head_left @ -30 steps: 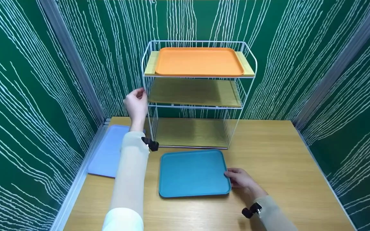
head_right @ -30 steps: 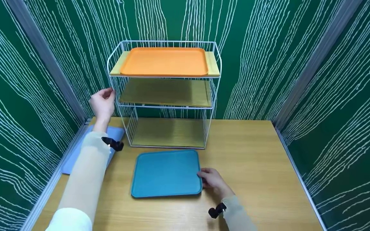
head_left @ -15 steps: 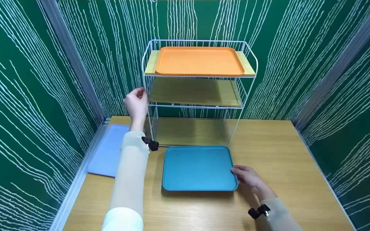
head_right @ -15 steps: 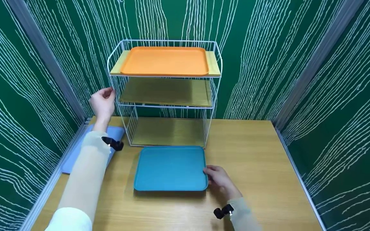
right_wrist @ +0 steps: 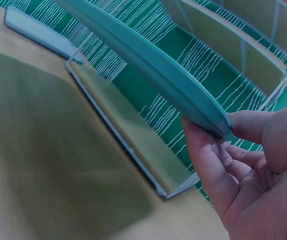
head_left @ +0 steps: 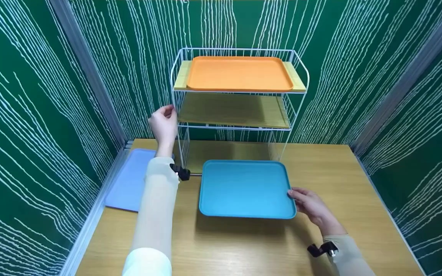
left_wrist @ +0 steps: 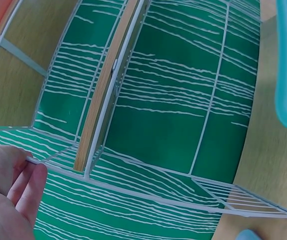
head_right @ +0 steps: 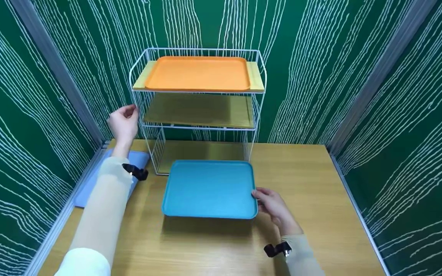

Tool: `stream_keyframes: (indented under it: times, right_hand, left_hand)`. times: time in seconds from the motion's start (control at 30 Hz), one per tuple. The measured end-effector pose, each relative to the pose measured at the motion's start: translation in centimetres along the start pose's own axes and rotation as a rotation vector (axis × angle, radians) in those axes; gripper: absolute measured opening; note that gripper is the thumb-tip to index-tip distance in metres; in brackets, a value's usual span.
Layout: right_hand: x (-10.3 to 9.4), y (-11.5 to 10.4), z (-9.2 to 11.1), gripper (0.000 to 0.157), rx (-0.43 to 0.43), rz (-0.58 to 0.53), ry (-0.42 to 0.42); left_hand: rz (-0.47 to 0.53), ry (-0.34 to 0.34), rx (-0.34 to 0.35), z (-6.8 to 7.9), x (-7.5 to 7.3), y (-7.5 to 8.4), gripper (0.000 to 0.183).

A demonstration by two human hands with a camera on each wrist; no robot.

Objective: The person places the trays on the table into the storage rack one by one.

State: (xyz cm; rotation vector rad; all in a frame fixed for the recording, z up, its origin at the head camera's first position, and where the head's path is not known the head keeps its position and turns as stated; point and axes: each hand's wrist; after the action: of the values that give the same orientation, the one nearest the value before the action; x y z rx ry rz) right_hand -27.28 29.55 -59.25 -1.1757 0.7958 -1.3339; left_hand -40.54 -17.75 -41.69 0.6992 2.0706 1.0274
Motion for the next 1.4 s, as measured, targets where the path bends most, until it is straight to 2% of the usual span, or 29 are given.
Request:
stream_keyframes:
  times: [0.4, 0.6, 0.93, 1.2, 1.4]
  right_hand:
    - [-0.3, -3.7, 1.0, 0.066, -0.014, 0.039, -0.022]
    - [-0.5, -5.9, 1.5, 0.054, -0.033, 0.014, -0.039]
    - [-0.2, -9.6, 2.5, 0.02, -0.083, -0.063, -0.072]
    - [0.5, -11.2, 2.4, 0.021, -0.103, -0.12, -0.082]
    - [1.3, -12.1, 1.6, 0.021, -0.105, -0.165, -0.084]
  left_hand:
    - [0.022, -0.032, -0.011, -0.2, 0.0, -0.4, 0.022]
    - [0.025, -0.032, -0.014, -0.2, -0.2, -0.3, 0.021]
    - [0.015, -0.028, -0.013, -0.2, -0.1, -0.1, 0.019]
    - [0.013, -0.032, -0.023, -0.3, -0.2, 0.0, 0.018]
    - [0.01, -0.045, -0.03, -0.4, -0.3, 0.0, 0.019]
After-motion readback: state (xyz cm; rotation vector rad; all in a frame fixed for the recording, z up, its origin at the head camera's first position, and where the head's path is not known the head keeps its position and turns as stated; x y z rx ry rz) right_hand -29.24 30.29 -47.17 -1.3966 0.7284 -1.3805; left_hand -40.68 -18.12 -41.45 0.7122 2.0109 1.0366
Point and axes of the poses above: each hand's wrist, its own z-axis away from the middle knuckle, its own x-axis out of the palm, y = z × x, and after that the axes turned 10 degrees about -z, right-handed
